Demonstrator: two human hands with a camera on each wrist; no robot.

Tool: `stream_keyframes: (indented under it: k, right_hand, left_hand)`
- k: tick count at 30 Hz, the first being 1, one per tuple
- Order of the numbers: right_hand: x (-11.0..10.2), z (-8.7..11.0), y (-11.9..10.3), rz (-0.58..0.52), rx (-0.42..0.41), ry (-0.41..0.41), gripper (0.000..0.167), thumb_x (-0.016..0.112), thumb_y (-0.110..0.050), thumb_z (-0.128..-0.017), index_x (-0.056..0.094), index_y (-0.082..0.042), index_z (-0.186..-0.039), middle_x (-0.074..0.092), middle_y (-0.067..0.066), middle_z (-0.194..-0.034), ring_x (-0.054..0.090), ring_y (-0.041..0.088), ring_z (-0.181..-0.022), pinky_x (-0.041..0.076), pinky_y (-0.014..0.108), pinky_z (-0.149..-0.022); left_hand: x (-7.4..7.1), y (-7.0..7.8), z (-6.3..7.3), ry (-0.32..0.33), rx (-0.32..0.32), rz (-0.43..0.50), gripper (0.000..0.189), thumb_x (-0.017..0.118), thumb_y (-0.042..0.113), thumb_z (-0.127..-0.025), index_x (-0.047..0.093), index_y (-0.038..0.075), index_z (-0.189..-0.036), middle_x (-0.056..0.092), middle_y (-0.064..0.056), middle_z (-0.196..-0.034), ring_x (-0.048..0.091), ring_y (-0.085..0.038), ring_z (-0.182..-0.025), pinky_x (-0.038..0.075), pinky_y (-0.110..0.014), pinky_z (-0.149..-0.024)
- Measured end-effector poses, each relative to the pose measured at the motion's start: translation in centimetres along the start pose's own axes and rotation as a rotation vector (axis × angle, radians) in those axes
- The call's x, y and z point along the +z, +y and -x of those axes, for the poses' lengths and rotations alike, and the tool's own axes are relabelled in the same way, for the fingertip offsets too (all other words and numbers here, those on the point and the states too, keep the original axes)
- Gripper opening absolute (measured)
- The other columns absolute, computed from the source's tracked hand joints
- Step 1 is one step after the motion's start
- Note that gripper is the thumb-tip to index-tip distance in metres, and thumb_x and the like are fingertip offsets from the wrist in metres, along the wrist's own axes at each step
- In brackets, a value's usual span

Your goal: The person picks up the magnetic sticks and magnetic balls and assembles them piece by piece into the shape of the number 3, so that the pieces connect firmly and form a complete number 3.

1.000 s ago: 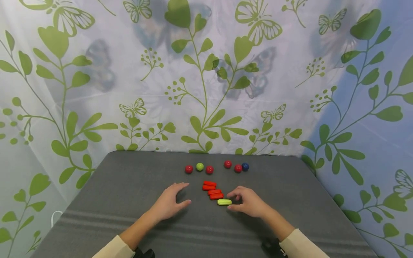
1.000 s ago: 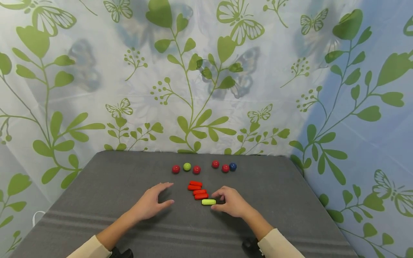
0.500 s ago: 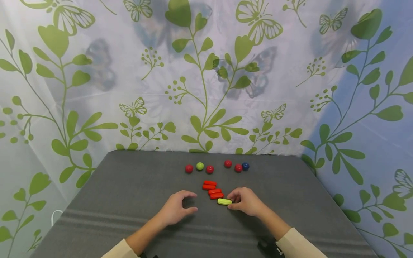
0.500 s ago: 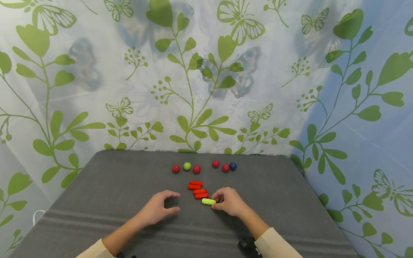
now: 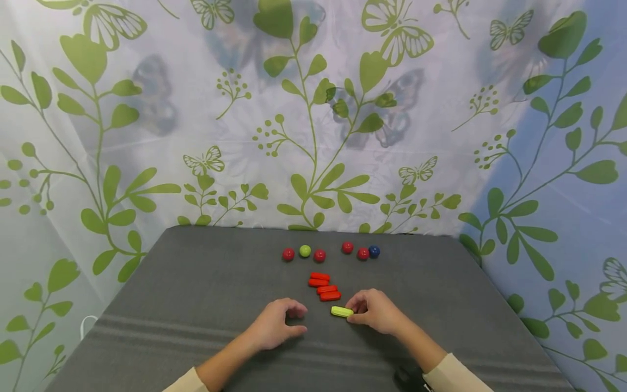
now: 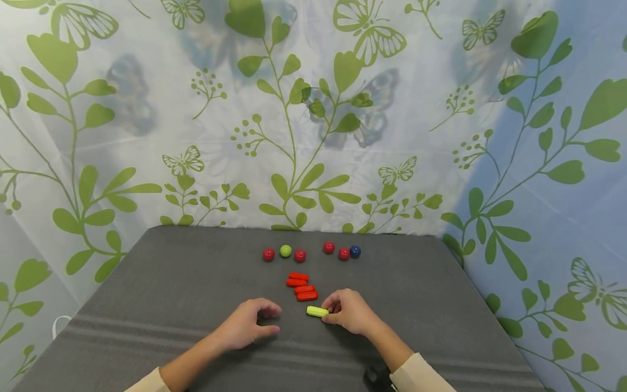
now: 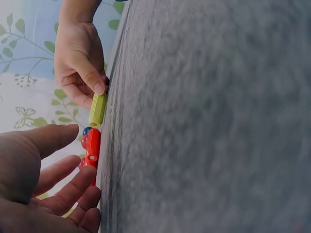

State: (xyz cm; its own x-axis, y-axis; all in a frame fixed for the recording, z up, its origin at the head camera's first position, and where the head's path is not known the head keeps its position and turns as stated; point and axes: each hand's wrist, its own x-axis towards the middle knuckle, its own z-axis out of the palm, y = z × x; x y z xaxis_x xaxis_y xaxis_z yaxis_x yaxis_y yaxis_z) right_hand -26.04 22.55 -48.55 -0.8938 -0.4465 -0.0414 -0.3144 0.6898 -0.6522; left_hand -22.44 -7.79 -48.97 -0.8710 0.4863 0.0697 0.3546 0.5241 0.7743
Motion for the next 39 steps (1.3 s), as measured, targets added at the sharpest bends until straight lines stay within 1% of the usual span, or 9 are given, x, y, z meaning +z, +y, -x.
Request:
stream_keyframes:
  k: [4,7,10,17,21,27,30,36,39]
  right_hand:
    - [0.3,0.6,-0.4,-0.025,-0.012,-0.018,0.016,0.086,-0.018,-0.083,0.078,-0.015,-0.096,0.067,-0.006,-0.083,0.057,0.004,-0.069,0.048,0.023,-0.061]
    - [0.5,1.1,-0.9,-0.049,-0.013,-0.035,0.016,0.086,-0.018,-0.083,0.078,-0.014,-0.096,0.068,-0.005,-0.084,0.058,0.005,-0.069,0.048,0.023,-0.062]
    - [0.8,1.6,-1.4,-0.071,-0.021,-0.047,0.017,0.086,-0.018,-0.083,0.078,-0.014,-0.097,0.068,-0.005,-0.085,0.059,0.004,-0.07,0.049,0.022,-0.062]
    - [1.6,2.3,-2.4,-0.115,-0.024,-0.078,0.017,0.086,-0.018,-0.082,0.079,-0.014,-0.097,0.07,-0.002,-0.087,0.06,0.005,-0.071,0.05,0.023,-0.063]
    - [1.9,2.5,-2.9,-0.145,-0.026,-0.096,0.017,0.087,-0.018,-0.082,0.079,-0.014,-0.097,0.071,-0.001,-0.088,0.06,0.006,-0.071,0.05,0.023,-0.062]
    - [2.4,2.7,-3.6,-0.16,-0.031,-0.115,0.016,0.087,-0.018,-0.081,0.08,-0.016,-0.095,0.069,-0.005,-0.085,0.059,0.004,-0.07,0.049,0.022,-0.062]
    - [2.7,2.7,-3.8,-0.165,-0.039,-0.125,0.016,0.088,-0.018,-0.08,0.081,-0.015,-0.095,0.069,-0.006,-0.084,0.059,0.003,-0.071,0.05,0.022,-0.063]
    - [3.1,2.7,-4.1,-0.165,-0.032,-0.143,0.015,0.088,-0.018,-0.08,0.081,-0.017,-0.094,0.07,-0.007,-0.085,0.06,0.003,-0.072,0.05,0.021,-0.064]
    - [3.3,2.6,-4.3,-0.169,-0.028,-0.144,0.015,0.088,-0.018,-0.08,0.081,-0.017,-0.094,0.07,-0.007,-0.086,0.061,0.003,-0.072,0.051,0.021,-0.065]
  left_hand:
    - [0.4,0.4,0.1,-0.001,0.036,-0.009,0.032,0.084,0.018,-0.084,0.073,0.005,-0.111,0.071,-0.004,-0.106,0.063,-0.023,-0.098,0.052,-0.033,-0.087]
    - [0.6,0.5,0.2,-0.008,0.039,-0.013,0.03,0.085,0.017,-0.084,0.073,0.006,-0.11,0.07,-0.003,-0.104,0.063,-0.023,-0.097,0.051,-0.031,-0.085]
    - [0.8,0.5,0.0,-0.027,0.035,-0.026,0.029,0.084,0.017,-0.084,0.074,0.008,-0.109,0.07,-0.001,-0.104,0.063,-0.019,-0.096,0.051,-0.029,-0.085]
    - [1.2,1.1,-0.5,-0.069,0.072,-0.12,0.028,0.087,0.019,-0.081,0.076,0.012,-0.107,0.069,0.004,-0.099,0.061,-0.01,-0.094,0.05,-0.028,-0.086]
    - [1.5,1.5,-0.7,-0.072,0.071,-0.144,0.028,0.088,0.02,-0.08,0.077,0.014,-0.105,0.068,0.007,-0.096,0.059,-0.009,-0.093,0.049,-0.027,-0.084]
    - [2.0,1.7,-0.8,-0.091,0.053,-0.16,0.027,0.089,0.021,-0.078,0.077,0.016,-0.101,0.065,0.009,-0.091,0.057,-0.007,-0.088,0.048,-0.026,-0.082]
    - [2.1,1.7,-0.8,-0.095,0.053,-0.148,0.024,0.09,0.02,-0.077,0.078,0.017,-0.097,0.065,0.009,-0.088,0.057,-0.004,-0.084,0.048,-0.024,-0.08]
    - [2.2,1.8,-0.5,-0.113,0.033,-0.057,0.019,0.089,0.014,-0.077,0.078,0.017,-0.092,0.066,0.01,-0.085,0.058,-0.001,-0.078,0.048,-0.02,-0.072]
    - [2.2,1.7,-0.5,-0.119,0.023,-0.036,0.018,0.089,0.013,-0.077,0.078,0.017,-0.09,0.066,0.011,-0.084,0.057,0.0,-0.076,0.047,-0.019,-0.07]
